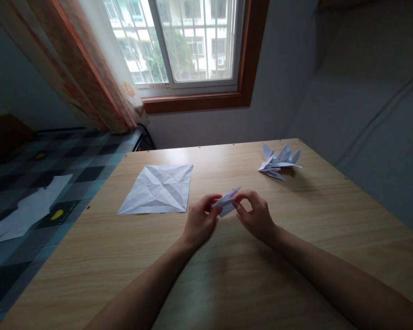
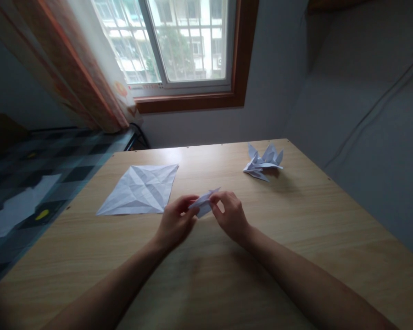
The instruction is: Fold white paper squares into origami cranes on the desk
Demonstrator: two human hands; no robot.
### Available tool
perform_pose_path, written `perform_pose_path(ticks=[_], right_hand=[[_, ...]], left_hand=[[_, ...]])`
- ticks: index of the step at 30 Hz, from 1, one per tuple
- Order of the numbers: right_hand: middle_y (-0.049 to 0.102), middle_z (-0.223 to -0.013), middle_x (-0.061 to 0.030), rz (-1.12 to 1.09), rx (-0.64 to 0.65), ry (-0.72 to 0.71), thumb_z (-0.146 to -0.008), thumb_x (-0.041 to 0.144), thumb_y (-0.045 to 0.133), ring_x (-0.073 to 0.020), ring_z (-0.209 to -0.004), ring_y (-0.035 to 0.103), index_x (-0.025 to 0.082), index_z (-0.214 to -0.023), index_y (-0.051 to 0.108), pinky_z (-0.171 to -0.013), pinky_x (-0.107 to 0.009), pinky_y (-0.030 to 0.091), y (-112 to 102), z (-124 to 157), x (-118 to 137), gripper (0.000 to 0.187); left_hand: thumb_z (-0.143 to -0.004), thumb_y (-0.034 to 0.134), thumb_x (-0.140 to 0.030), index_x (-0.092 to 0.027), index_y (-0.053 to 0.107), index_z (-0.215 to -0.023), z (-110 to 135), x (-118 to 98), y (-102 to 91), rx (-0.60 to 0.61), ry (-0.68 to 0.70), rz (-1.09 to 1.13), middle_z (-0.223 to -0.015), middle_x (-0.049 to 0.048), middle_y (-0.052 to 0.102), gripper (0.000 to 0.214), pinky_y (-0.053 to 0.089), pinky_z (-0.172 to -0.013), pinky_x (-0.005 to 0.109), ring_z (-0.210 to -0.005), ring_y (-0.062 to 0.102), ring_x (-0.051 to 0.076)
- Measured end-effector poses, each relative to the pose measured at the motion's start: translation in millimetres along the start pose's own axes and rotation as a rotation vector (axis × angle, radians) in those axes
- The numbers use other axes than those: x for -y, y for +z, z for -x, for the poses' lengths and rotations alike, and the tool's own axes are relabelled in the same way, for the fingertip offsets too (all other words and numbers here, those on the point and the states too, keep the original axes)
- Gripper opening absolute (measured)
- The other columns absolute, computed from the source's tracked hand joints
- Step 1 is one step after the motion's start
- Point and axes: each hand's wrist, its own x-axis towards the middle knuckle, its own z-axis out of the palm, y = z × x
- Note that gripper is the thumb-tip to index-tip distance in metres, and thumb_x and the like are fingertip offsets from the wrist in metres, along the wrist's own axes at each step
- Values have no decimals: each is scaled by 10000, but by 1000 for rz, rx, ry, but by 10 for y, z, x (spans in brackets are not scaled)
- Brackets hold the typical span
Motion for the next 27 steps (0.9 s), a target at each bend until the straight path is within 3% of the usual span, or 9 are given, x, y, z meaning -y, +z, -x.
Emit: perform_pose_path(ticks=[5, 9, 12, 16, 21, 24, 27], right_hand=[[596, -1089, -53, -274, -168, 288, -763, 308, 739, -180, -831, 611, 254, -1133, 492, -761, -359, 525, 33, -32, -51, 448], [635, -882, -12, -695, 62, 484, -753, 386, 756, -144, -680, 620, 230, -1054, 536, -648, -310, 536, 78, -38, -41, 405], [658, -750, -2, -858, 206, 559, -731, 373, 789, -141, -627, 622, 202, -899, 584, -592, -280, 518, 123, -3, 3, 315], [703, -891, -28, -916, 251, 561, -717, 306, 817, -174, -790, 672, 206, -907, 630, -751, -333, 546, 154, 46, 7, 285], [659, -1054, -38, -860, 190, 485, -700, 285, 826, -186, -890, 658, 199, -807, 653, -802, -338, 536, 121, 21, -62, 220], [674, -968, -29, -898, 209, 525, -693, 304, 823, -184, -845, 661, 195, -767, 622, -737, -317, 535, 98, 0, -67, 241], [677, -822, -7, -871, 265, 606, -713, 315, 797, -171, -738, 655, 207, -855, 601, -647, -294, 516, 100, 8, -57, 265]], left_hand=[[-698, 719, -216, -186, 554, -911, -18, -3, 31, -110, -81, 290, -740, -29, 639, 272, 506, -567, 222, -595, 620, 110], [-698, 747, -270, -191, 467, -804, -9, -15, 56, -22, -114, 438, -684, -52, 600, 310, 496, -583, 220, -578, 624, 107], [-764, 711, -311, -177, 503, -784, 18, -1, 54, 30, -90, 352, -617, -55, 553, 249, 437, -549, 193, -556, 573, 90], [-815, 675, -379, -170, 569, -895, 61, 31, 52, 91, -42, 211, -686, -27, 593, 248, 394, -514, 189, -581, 552, 96], [-732, 777, -323, -175, 626, -935, 72, 33, 60, 150, -25, 126, -917, 50, 710, 294, 500, -721, 259, -840, 657, 179], [-776, 731, -326, -163, 652, -868, 54, 40, 47, 119, -40, 122, -846, 44, 710, 203, 492, -674, 244, -773, 654, 164], [-767, 720, -289, -151, 629, -768, 33, 53, 38, 23, -49, 158, -696, 2, 656, 166, 468, -598, 211, -643, 610, 120]])
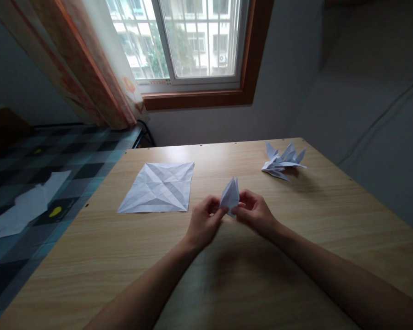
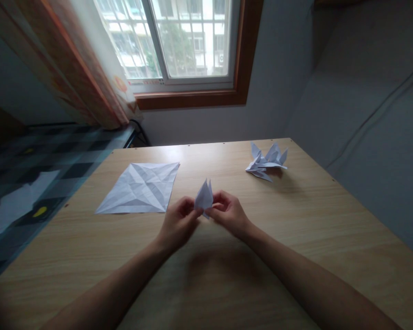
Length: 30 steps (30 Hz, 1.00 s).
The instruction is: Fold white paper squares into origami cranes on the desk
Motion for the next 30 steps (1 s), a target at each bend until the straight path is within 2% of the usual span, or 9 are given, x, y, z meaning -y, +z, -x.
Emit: perform_pose_path(ticks=[7, 12, 14, 18, 21, 24, 26, 29, 30], right_hand=[[662, -834, 22, 0, -84, -63, -706, 264, 779, -140, -718, 650, 251, -912, 444, -635, -264, 515, 68, 8, -28, 393], [657, -912, -6, 91, -114, -134, -771, 284, 733, -138, -715, 633, 258, -1030, 520, -617, -274, 526, 62, -1, -12, 336], [657, -915, -12, 121, -112, -157, -788, 275, 714, -138, -726, 623, 252, -1032, 580, -633, -275, 522, 48, 1, 4, 279], [658, -952, -34, 191, -56, -183, -826, 274, 645, -141, -740, 594, 213, -842, 700, -651, -279, 506, 15, 13, 49, 84], [652, -1028, -54, 201, -50, -170, -887, 306, 563, -136, -741, 582, 204, -812, 737, -636, -276, 501, -2, 16, 67, 216], [644, -1001, -47, 215, -81, -160, -837, 314, 662, -146, -769, 592, 212, -829, 725, -622, -266, 505, 6, 13, 45, 120], [638, -976, -34, 212, -99, -144, -765, 283, 745, -144, -759, 598, 221, -875, 697, -633, -270, 517, 21, 12, 13, 135], [627, -867, -10, 181, -140, -133, -726, 271, 783, -140, -717, 601, 225, -899, 628, -650, -279, 530, 45, 14, -33, 237], [623, -843, -3, 166, -161, -137, -725, 277, 788, -140, -715, 605, 228, -890, 600, -658, -281, 533, 53, 14, -44, 255]], left_hand=[[-703, 760, -239, -186, 509, -916, -13, -23, 39, -55, -100, 263, -720, -39, 653, 334, 544, -561, 234, -557, 650, 120], [-744, 726, -215, -219, 492, -1040, -8, -5, 38, -9, -47, 344, -878, -25, 659, 377, 582, -650, 273, -634, 675, 116], [-762, 702, -205, -205, 541, -1006, -9, 1, 27, 20, -19, 323, -873, -12, 655, 293, 574, -676, 275, -674, 674, 122], [-759, 662, -175, -155, 672, -792, -18, -29, -7, 30, 67, 180, -866, 42, 652, 40, 545, -709, 276, -762, 645, 152], [-753, 622, -188, -156, 747, -777, -23, -62, -51, 38, 83, 95, -923, 72, 662, 131, 535, -741, 310, -830, 634, 192], [-797, 529, -233, -158, 776, -795, -23, -63, -84, 84, 96, 98, -952, 86, 674, 259, 512, -802, 336, -918, 630, 228], [-822, 538, -264, -157, 767, -790, -15, -42, -74, 77, 97, 83, -915, 80, 667, 255, 501, -764, 315, -878, 628, 212], [-761, 672, -223, -164, 705, -844, 8, 1, -10, 31, 53, 52, -797, 27, 630, 107, 461, -616, 242, -689, 593, 135], [-741, 694, -199, -177, 664, -898, 16, 13, 15, 19, 30, 92, -794, 8, 625, 162, 444, -576, 223, -638, 580, 113]])
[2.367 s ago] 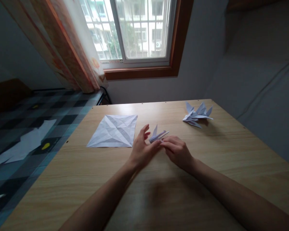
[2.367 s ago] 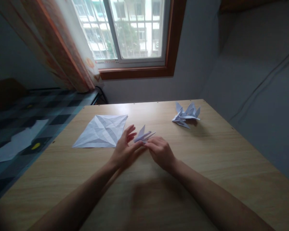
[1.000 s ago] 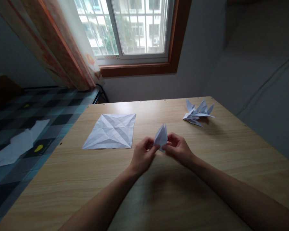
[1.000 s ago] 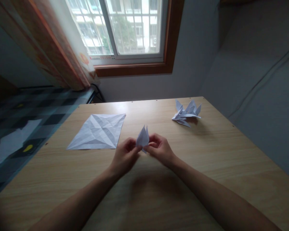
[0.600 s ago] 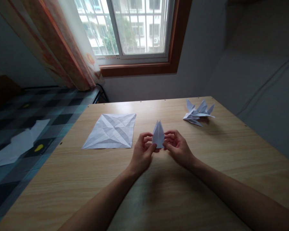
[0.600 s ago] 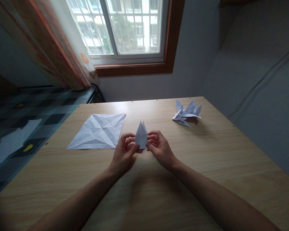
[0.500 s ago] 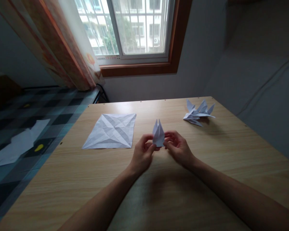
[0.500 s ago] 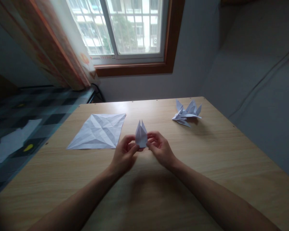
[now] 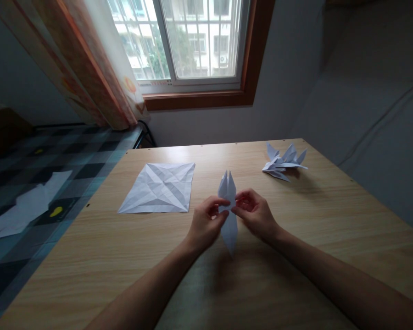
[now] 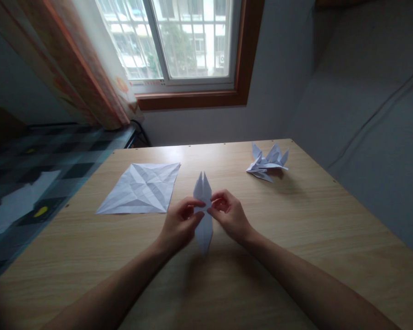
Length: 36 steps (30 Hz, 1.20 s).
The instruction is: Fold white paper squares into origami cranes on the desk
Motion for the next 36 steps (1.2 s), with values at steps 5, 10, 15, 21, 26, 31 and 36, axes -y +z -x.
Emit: perform_pose_path(ticks=[5, 10, 15, 21, 26, 31, 36], right_hand=[[633, -868, 9, -78, -45, -11, -726, 278, 802, -130, -738, 623, 251, -932, 534, -706, -277, 533, 28, 5, 0, 338], [643, -871, -8, 15, 15, -30, -761, 278, 773, -141, -737, 609, 232, -993, 609, -690, -285, 515, 19, 4, 16, 288], [634, -897, -27, 231, 30, -155, -813, 281, 719, -166, -763, 596, 230, -960, 653, -642, -290, 496, 25, 40, 96, 169], [610, -889, -26, 458, -35, -382, -823, 214, 690, -169, -725, 564, 255, -917, 653, -636, -311, 487, 33, 75, 177, 109], [655, -829, -33, 459, -50, -390, -874, 241, 632, -211, -797, 608, 246, -844, 636, -711, -348, 487, 20, 98, 191, 31], [629, -762, -11, 409, -132, -334, -883, 280, 629, -185, -717, 585, 240, -862, 606, -687, -328, 473, -3, 142, 115, 50], [647, -808, -2, 276, -32, -195, -793, 306, 743, -167, -716, 595, 252, -1006, 589, -692, -318, 494, 21, 123, 69, 268]], left_hand=[[-726, 722, -168, -254, 435, -1047, 11, 21, 70, -31, -40, 263, -927, -20, 628, 440, 479, -561, 194, -704, 658, 121], [-755, 729, -208, -259, 391, -1082, 10, 20, 73, -59, -3, 270, -932, -18, 627, 473, 502, -603, 195, -755, 682, 132], [-820, 685, -256, -227, 484, -1068, 46, 36, 59, -16, 29, 127, -931, 15, 657, 321, 521, -659, 230, -759, 673, 142], [-805, 666, -203, -186, 676, -952, 39, 10, 28, -21, 118, -153, -915, 57, 676, 149, 503, -697, 267, -815, 635, 182], [-795, 651, -160, -228, 733, -966, 47, -82, 20, -93, 249, -354, -983, 61, 636, 202, 486, -754, 291, -854, 598, 179], [-805, 682, -240, -210, 724, -768, 65, -117, 16, -112, 287, -438, -984, 70, 651, 64, 466, -831, 347, -925, 577, 218], [-835, 642, -335, -165, 641, -761, 42, -73, 54, -87, 24, -64, -657, 2, 622, 186, 426, -578, 247, -600, 537, 130]])
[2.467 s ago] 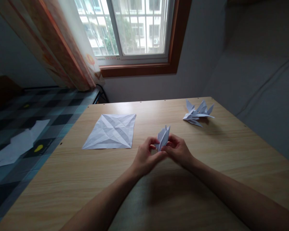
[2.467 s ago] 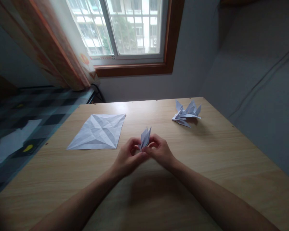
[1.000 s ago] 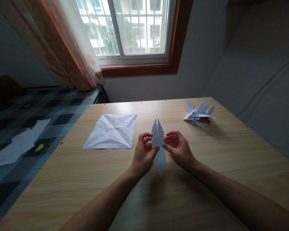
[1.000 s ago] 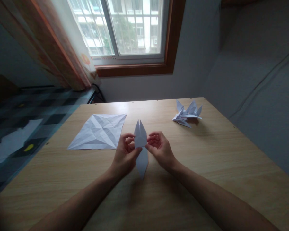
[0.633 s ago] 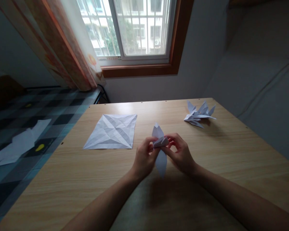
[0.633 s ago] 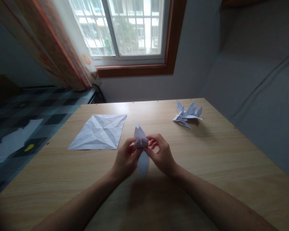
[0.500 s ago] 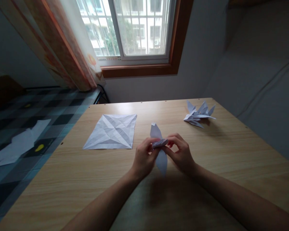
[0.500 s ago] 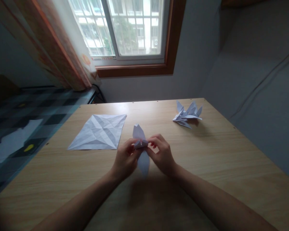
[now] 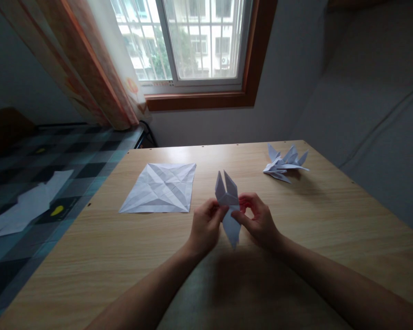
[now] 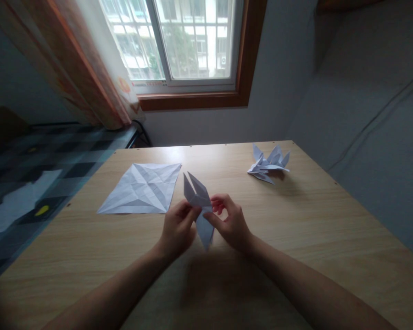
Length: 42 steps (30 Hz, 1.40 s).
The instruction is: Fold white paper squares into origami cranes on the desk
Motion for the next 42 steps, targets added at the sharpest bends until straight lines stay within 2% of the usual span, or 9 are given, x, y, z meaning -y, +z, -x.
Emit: perform_pose_path(ticks=[7, 11, 15, 19, 23, 26, 29, 35, 42], right_hand=[[625, -640, 28, -277, 253, 374, -751, 394, 766, -119, -511, 589, 190, -845, 617, -467, -235, 479, 76, -38, 76, 270], [602, -557, 42, -283, 403, 460, -810, 428, 695, -114, -435, 577, 180, -823, 600, -418, -220, 468, 72, -14, 109, 266], [634, -557, 37, -314, 490, 498, -790, 415, 717, -109, -414, 573, 184, -827, 564, -403, -206, 458, 57, 1, 123, 280], [607, -549, 45, -330, 442, 472, -756, 449, 750, -91, -405, 543, 185, -763, 529, -383, -186, 418, 54, -12, 132, 344], [599, -575, 45, -422, 296, 364, -828, 519, 662, -92, -432, 542, 188, -844, 552, -405, -197, 428, 60, -39, 112, 349], [592, -560, 40, -426, 228, 315, -858, 489, 635, -102, -449, 553, 189, -805, 551, -423, -207, 441, 63, -51, 92, 316], [592, -557, 28, -405, 211, 309, -866, 454, 627, -111, -470, 560, 189, -741, 533, -426, -209, 437, 66, -50, 75, 308], [588, -693, 22, -399, 174, 288, -834, 361, 633, -101, -547, 541, 180, -881, 603, -488, -215, 450, 75, -54, 26, 189], [621, -749, 13, -286, 45, 322, -745, 295, 723, -139, -650, 578, 186, -845, 599, -575, -244, 476, 73, -47, 41, 193]], left_hand=[[-737, 723, -501, -169, 560, -771, -103, -10, -38, -152, -155, 244, -578, -39, 581, 371, 392, -484, 207, -492, 499, 90], [-736, 729, -512, -174, 542, -776, -123, 72, -64, -181, -166, 290, -547, -61, 533, 389, 370, -471, 195, -468, 463, 75], [-729, 736, -516, -171, 537, -757, -142, 141, -67, -224, -161, 330, -592, -55, 541, 399, 359, -480, 188, -499, 452, 69], [-737, 713, -550, -169, 547, -749, -146, 111, -74, -232, -168, 293, -587, -62, 504, 415, 342, -469, 190, -493, 419, 67], [-783, 649, -579, -161, 538, -687, -95, 40, -59, -59, -185, 185, -549, -57, 469, 442, 325, -443, 200, -466, 400, 71], [-811, 644, -517, -167, 554, -846, -51, 16, -29, 9, -173, 167, -586, -49, 535, 363, 352, -450, 198, -482, 470, 88], [-824, 649, -431, -192, 497, -1008, -31, 12, -2, -21, -149, 157, -619, -58, 567, 338, 409, -485, 204, -513, 539, 110], [-835, 626, -397, -165, 547, -1020, -26, 18, -6, 47, -137, 91, -682, -17, 607, 307, 453, -542, 234, -587, 603, 140], [-824, 629, -497, -138, 674, -982, 7, -6, -44, 179, -71, -84, -817, 54, 684, 394, 438, -572, 244, -660, 604, 157]])
